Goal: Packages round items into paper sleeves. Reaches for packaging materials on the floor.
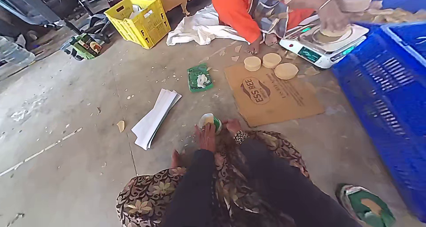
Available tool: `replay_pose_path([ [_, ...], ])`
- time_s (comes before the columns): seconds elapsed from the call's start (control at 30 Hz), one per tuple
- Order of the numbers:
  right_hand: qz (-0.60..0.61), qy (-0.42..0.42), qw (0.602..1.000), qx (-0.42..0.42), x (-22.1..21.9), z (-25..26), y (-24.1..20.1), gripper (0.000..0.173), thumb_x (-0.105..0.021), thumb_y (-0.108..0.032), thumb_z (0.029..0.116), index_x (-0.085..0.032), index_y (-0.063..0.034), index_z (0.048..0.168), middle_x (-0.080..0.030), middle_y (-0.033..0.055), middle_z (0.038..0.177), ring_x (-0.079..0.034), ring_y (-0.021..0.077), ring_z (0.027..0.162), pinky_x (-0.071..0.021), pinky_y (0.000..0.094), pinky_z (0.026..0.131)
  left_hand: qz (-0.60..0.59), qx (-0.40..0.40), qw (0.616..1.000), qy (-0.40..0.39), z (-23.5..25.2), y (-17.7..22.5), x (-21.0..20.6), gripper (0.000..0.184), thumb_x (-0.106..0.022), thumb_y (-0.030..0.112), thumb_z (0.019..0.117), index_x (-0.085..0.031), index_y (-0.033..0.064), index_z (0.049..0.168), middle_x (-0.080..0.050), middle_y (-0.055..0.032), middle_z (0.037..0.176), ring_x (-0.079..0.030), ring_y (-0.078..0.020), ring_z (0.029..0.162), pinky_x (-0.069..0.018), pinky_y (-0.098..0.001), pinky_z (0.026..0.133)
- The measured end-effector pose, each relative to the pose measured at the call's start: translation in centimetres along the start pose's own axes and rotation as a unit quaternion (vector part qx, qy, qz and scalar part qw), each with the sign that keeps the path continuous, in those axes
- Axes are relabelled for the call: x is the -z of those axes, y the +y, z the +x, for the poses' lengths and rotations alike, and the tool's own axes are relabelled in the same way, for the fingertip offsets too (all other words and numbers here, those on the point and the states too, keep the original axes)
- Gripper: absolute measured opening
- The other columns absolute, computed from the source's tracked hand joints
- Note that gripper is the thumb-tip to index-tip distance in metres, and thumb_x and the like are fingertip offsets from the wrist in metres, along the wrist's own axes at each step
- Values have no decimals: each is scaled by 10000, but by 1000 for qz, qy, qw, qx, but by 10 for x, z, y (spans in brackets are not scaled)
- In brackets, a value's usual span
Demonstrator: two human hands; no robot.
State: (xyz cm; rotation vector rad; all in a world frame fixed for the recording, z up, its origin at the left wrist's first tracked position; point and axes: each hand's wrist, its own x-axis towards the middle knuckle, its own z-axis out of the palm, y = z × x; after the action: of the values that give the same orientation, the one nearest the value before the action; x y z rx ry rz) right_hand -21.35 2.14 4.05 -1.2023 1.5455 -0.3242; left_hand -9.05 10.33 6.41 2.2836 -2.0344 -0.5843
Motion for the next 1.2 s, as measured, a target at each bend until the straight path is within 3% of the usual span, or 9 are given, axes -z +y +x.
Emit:
replay_pose_path([
  [0.1,-212,6,976,57,29,-11,-16,357,-482,-217,1081,-651,9,1300,-619,218,1383,-556,341,1346,-405,497,1147,25,-58,996,-67,9,3,3,552,-699,140,920,-558,83,1450,-491,-194,1522,-419,-382,1449,-4,-671,1229],
  [0.23,-331,-39,900,282,26,-31,-32,366,-486,31,979,-646,-17,1305,-620,207,1387,-599,392,1281,-465,577,1056,5,-65,991,-118,24,-15,20,858,-829,343,843,-427,11,1524,-452,-192,1566,-344,-331,1510,52,-620,1250],
  [0.33,-470,-145,827,271,12,-23,-37,601,-677,1,912,-488,-13,1482,-521,272,1457,-584,499,1230,-475,677,979,-15,-65,988,-139,31,-25,24,1067,-879,370,787,-280,-12,1584,-366,-225,1607,-272,-339,1539,85,-604,1248],
  [0.47,-514,-191,801,242,14,-24,-56,529,-721,-66,902,-558,8,1399,-609,313,1311,-589,511,1216,-459,694,978,41,-105,980,-166,35,-20,29,887,-876,357,784,-470,29,1501,-439,-175,1569,-310,-324,1520,72,-621,1246],
  [0.77,-481,-202,813,260,12,-39,-31,297,-603,-92,979,-649,10,1254,-628,263,1300,-606,467,1210,-487,658,961,118,-86,969,-201,34,-11,28,776,-858,281,804,-520,-9,1440,-327,-233,1608,-305,-415,1495,-24,-647,1246],
  [0.87,-291,-133,911,259,35,-34,-27,324,-520,-206,1064,-673,4,1257,-672,220,1270,-633,353,1213,-461,533,1079,120,-88,968,-200,30,-7,32,782,-847,245,817,-489,-31,1456,-344,-245,1597,-303,-422,1494,-29,-637,1244],
  [0.97,-156,-66,975,145,50,-1,-13,342,-524,-224,1072,-632,19,1289,-686,222,1192,-694,324,1048,-540,501,962,107,-104,970,-190,28,-10,30,782,-829,211,830,-470,-11,1488,-353,-256,1593,-289,-430,1503,-19,-655,1236],
  [1.1,-211,-121,965,102,33,31,-13,458,-724,-285,970,-630,20,1298,-676,226,1244,-647,343,1176,-473,522,1064,93,-114,971,-186,31,-12,25,731,-828,193,829,-514,-15,1456,-357,-271,1586,-284,-442,1502,-6,-669,1233],
  [1.2,-245,-88,948,181,11,36,-30,379,-707,-118,945,-624,69,1263,-664,255,1230,-633,363,1183,-460,509,1072,85,-113,976,-167,27,-16,24,752,-795,262,874,-468,25,1509,-295,-235,1637,-210,-421,1540,33,-707,1208],
])
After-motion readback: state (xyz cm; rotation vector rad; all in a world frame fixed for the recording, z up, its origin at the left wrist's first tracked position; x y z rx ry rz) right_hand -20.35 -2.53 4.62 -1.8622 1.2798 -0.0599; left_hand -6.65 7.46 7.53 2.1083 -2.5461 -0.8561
